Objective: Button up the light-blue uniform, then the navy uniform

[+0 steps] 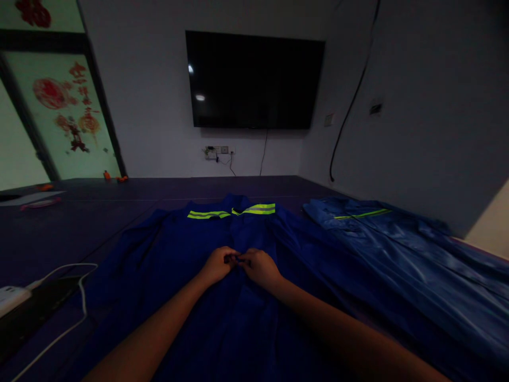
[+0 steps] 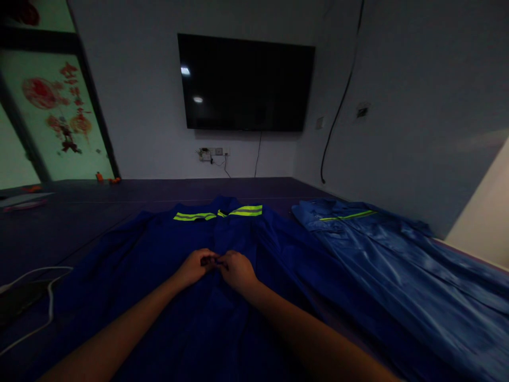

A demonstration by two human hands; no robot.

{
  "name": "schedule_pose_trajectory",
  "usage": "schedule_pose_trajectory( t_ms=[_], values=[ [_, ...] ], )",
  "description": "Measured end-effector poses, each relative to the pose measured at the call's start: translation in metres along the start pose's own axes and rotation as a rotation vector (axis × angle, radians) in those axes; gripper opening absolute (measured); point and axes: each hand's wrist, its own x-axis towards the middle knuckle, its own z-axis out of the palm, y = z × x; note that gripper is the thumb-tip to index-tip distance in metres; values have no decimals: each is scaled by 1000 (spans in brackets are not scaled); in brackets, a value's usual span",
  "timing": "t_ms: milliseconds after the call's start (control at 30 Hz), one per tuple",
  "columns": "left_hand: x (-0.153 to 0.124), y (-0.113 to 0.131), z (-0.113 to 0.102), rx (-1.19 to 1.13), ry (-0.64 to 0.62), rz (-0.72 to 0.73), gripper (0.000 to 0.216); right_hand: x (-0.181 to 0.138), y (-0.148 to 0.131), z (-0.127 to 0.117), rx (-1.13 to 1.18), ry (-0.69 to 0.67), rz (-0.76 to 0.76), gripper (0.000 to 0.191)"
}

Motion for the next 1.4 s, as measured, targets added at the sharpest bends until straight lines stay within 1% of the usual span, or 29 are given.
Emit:
schedule_pose_trajectory(
  t_ms=[133,300,633,900,1133,1400],
  values=[
    [-1,0,1,27,21,1,27,0,0,2,53,37,23,23],
    [0,-1,1,41,28,12,23,0,2,3,57,53,27,21],
    [1,1,1,-19,16,-30,25,-1,1,-1,23,10,-6,22],
    [0,2,1,-12,15,-17,25,1,1,-2,-15,-26,13,23],
    [0,3,0,-32,-2,-20,27,2,0,-4,-5,-23,27,23],
    [-2,2,0,35,20,17,22,1,3,-1,23,1,-21,22]
  ],
)
